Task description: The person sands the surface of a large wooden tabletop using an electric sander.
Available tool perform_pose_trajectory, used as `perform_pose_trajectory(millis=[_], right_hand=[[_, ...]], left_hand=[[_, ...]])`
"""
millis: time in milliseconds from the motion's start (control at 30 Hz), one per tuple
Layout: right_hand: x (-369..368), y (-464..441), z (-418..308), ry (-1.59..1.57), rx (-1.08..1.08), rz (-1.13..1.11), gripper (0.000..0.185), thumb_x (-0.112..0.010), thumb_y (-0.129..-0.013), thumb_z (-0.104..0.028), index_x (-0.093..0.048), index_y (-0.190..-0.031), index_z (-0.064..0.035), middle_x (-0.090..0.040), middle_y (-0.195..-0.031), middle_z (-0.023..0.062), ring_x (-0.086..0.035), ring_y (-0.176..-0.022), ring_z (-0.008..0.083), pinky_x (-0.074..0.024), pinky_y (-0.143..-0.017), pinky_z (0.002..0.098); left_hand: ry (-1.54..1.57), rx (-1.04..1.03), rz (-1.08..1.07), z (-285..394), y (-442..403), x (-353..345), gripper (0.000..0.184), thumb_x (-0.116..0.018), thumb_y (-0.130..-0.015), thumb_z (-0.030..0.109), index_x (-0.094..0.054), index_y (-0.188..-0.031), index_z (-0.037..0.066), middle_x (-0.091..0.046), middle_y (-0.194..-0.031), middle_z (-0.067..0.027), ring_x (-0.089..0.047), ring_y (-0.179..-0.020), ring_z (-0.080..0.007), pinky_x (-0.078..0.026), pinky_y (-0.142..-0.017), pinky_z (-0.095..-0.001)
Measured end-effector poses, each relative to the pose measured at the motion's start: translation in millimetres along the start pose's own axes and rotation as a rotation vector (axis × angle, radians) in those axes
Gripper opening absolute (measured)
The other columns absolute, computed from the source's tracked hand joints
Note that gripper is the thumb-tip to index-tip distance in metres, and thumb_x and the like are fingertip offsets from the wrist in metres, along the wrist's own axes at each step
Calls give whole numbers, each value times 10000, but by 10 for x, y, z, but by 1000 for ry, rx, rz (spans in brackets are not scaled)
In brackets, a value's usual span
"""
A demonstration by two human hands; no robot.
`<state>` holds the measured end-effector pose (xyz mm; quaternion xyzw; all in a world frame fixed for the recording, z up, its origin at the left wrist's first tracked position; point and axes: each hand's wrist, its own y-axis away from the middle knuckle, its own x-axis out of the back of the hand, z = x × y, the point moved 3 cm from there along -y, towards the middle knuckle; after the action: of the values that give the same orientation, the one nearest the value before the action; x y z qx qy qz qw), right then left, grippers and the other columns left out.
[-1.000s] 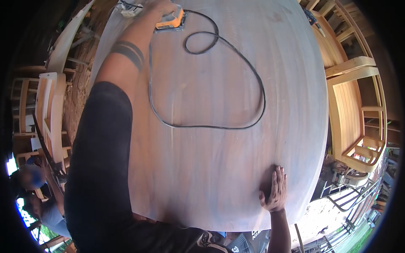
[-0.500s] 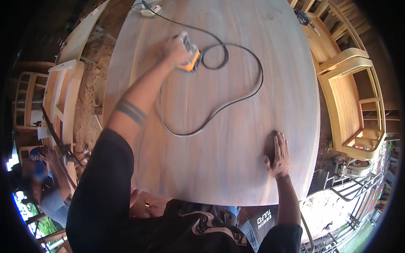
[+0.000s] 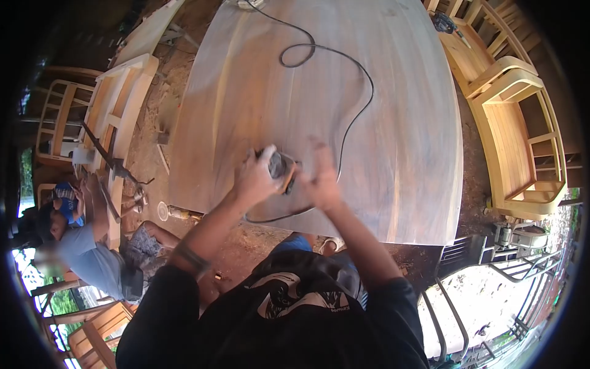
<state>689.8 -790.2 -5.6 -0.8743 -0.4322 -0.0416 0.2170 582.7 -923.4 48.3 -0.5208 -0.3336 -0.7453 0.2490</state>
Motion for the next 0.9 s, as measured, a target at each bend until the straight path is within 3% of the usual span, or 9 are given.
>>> perform_pose_trajectory(millis=[33,100,167,267,300,367,467,667,900], right_hand=[[-278,-5,-185,-89,19,-94,542,-698,-832,-170,-514,-1327,-47,-546,-1285,227,-541,-1206,393,-463,-990,423],[-587,-2,-388,-184,35,-213,417,-714,-824,-155,-605,-1210,-43,-591,-1213,201,-580,-1148,355,-480,-948,408],[-763,-27,-422,-197,19,-259,273,-716,-847,-130,-674,-1098,-32,-619,-1174,175,-601,-1111,309,-484,-914,395],[-878,-246,-206,-368,-81,-248,201,-716,-852,-127,-697,-1029,-33,-637,-1130,150,-607,-1064,260,-477,-894,349],[-903,-371,-125,-385,-85,-244,205,-715,-854,-123,-696,-1038,-36,-639,-1130,140,-605,-1056,246,-471,-895,338],[-974,-752,92,-419,-90,-225,212,-714,-858,-117,-692,-1055,-42,-642,-1131,119,-602,-1041,218,-461,-896,315],[-1055,-1417,494,-536,-125,-210,203,-705,-865,-95,-692,-1058,-34,-641,-1146,94,-585,-1055,185,-447,-921,311],[-1062,-2926,1128,-517,-180,-250,220,-670,-915,-137,-692,-1091,-8,-678,-1099,68,-587,-1055,135,-442,-967,293],[-1091,-4440,1760,-462,-259,-212,271,-651,-925,-204,-694,-1112,-12,-699,-1080,69,-621,-1026,147,-470,-946,297]], left_hand=[[19,-38,-8,-19,128,-69,635,-712,-797,277,-480,-1369,127,-536,-1245,-258,-603,-1087,-418,-479,-896,-563],[89,-264,331,-136,285,-326,554,-713,-783,279,-530,-1269,85,-577,-1195,-213,-622,-1047,-388,-511,-849,-486],[110,-281,255,-343,171,-600,684,-762,-762,368,-486,-1356,171,-482,-1396,-129,-424,-1328,-315,-430,-1047,-441],[280,-279,431,-139,54,-192,491,-719,-771,269,-569,-1197,76,-659,-1120,-137,-669,-969,-358,-542,-783,-470],[275,-256,383,-123,-83,-142,447,-718,-768,255,-575,-1142,56,-654,-1094,-146,-668,-946,-353,-539,-762,-464],[259,-221,284,-156,-493,-71,366,-716,-760,226,-586,-1031,17,-645,-1042,-166,-666,-899,-344,-533,-719,-454],[47,-210,382,-210,-1235,-31,419,-737,-745,270,-607,-1078,52,-687,-963,-146,-691,-844,-334,-551,-693,-442],[65,-212,245,-227,-2919,261,369,-711,-763,289,-637,-1020,34,-685,-1044,-179,-687,-884,-329,-545,-725,-444],[-15,-282,458,-353,-4677,423,383,-649,-822,350,-665,-1108,96,-713,-1005,-183,-681,-943,-336,-544,-782,-411]])
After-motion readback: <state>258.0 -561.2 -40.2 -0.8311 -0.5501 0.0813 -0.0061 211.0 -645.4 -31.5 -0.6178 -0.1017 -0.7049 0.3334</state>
